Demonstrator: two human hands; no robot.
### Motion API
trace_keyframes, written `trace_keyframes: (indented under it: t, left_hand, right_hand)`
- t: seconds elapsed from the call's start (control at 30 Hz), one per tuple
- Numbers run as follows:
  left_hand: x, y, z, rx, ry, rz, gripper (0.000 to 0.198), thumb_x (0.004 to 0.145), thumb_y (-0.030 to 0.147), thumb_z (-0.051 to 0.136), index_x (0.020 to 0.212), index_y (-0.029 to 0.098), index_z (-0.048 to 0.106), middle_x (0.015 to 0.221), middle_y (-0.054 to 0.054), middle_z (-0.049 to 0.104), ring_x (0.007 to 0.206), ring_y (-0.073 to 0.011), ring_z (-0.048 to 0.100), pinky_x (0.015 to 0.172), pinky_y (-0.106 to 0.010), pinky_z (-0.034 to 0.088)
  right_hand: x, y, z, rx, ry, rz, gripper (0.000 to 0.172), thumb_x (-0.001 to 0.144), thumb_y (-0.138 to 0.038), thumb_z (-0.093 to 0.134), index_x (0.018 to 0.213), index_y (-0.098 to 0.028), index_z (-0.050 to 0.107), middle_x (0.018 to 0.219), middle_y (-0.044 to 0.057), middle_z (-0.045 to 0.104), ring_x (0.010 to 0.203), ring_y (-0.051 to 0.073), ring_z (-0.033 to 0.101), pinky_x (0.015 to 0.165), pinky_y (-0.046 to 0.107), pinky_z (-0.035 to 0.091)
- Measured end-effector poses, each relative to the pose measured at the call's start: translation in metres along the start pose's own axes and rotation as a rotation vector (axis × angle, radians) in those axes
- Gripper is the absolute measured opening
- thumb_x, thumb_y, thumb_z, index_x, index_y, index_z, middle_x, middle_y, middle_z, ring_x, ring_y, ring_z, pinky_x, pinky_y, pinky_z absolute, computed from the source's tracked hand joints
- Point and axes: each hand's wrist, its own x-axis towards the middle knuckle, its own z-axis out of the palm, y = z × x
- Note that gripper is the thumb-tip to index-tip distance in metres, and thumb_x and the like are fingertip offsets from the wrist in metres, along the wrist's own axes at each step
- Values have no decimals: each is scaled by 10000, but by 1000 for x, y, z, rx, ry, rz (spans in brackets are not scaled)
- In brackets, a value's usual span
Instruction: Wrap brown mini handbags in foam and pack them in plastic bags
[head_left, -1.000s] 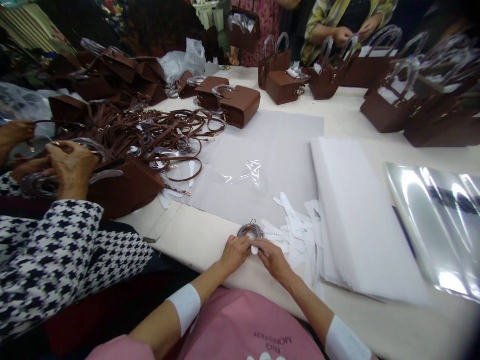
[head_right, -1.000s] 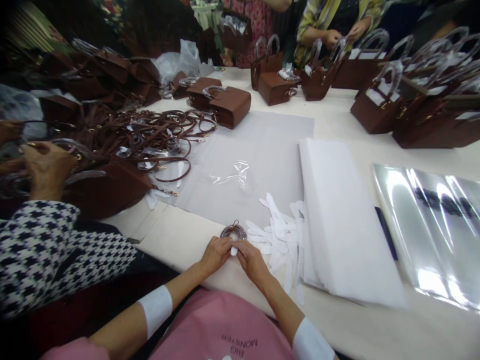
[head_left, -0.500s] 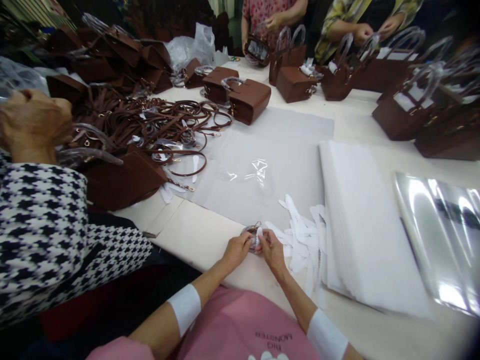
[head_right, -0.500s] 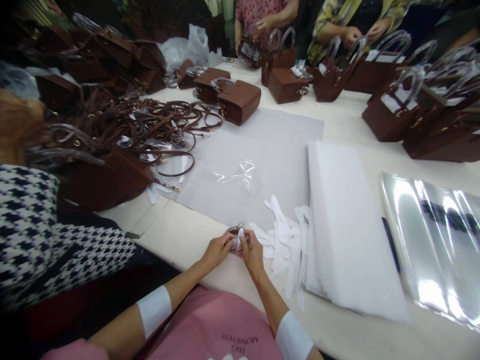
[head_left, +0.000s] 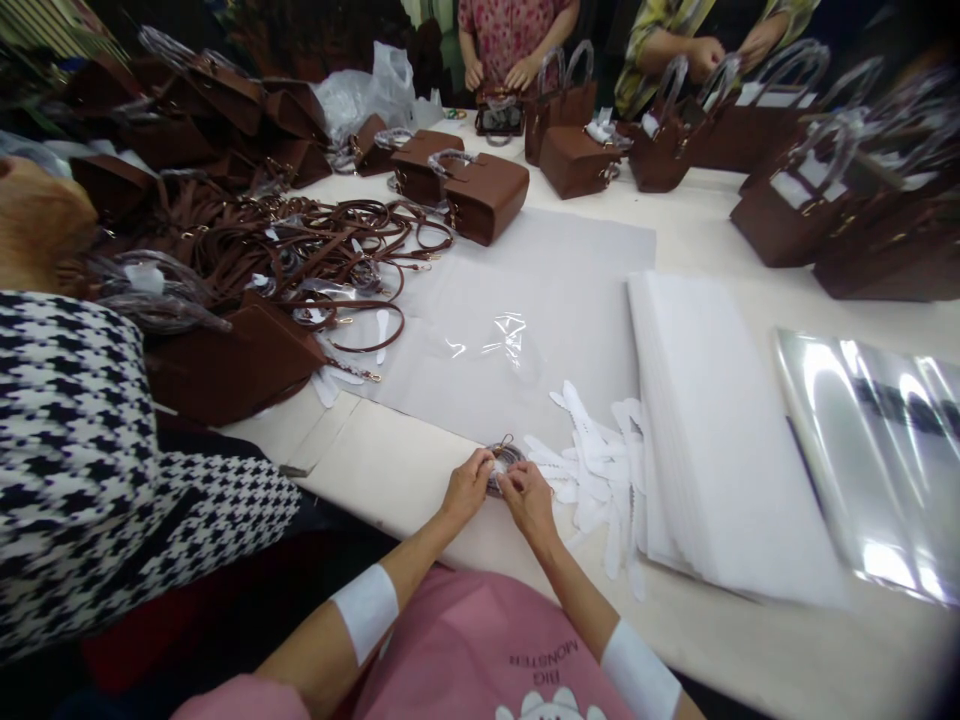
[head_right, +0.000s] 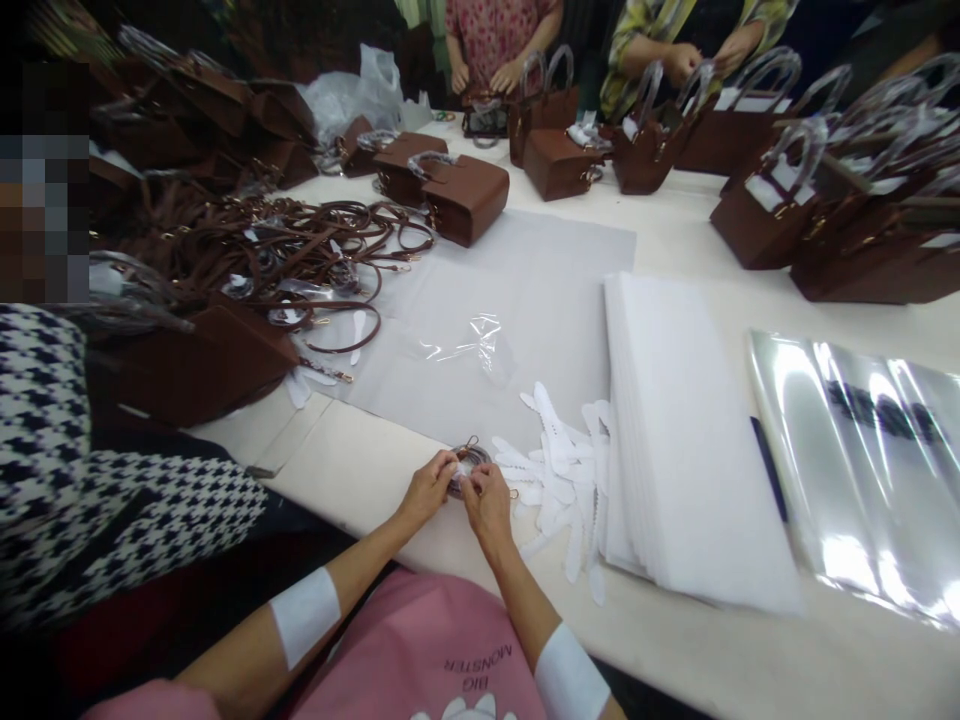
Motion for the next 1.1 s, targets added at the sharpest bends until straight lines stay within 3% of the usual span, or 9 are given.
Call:
trace_keyframes:
  t: [0.4,0.7,0.9,1.1]
  left_hand:
    - [-3,-5,2,-63,-35,-43,258,870,362,454,923,124,536,740,2,547,609,-93,520,593,-259,459]
    - [1,-4,-3,-140,-104,-122,251,867,354,466,914,119,537,732,6,540,579,-80,509,545,-232,454]
    - [6,-3,-5,-220,-187,-173,233,860,339,489,892,113,537,644,34,515,483,-52,465,461,-189,422]
    - [4,-2,-7,-286,-177,-161,227,859,335,491,897,115,532,640,37,515,483,-54,470,475,-196,427]
  right_hand:
    - [9,-1,4,-169,-27,-12,287,823,-327,530,616,-136,478,686,-15,482,670,108,467,648,263,392]
    - [7,5,-4,-88,-82,16,217,823,-335,524,743,-134,544,750,-2,524,654,103,486,633,261,410]
    - [4,4,-5,-48,-108,13,257,813,-331,538,664,-122,543,827,25,545,676,94,494,632,253,421]
    - [8,0,-2,-100,-96,47,291,776,-315,583,573,-122,506,773,11,530,657,92,479,618,247,399]
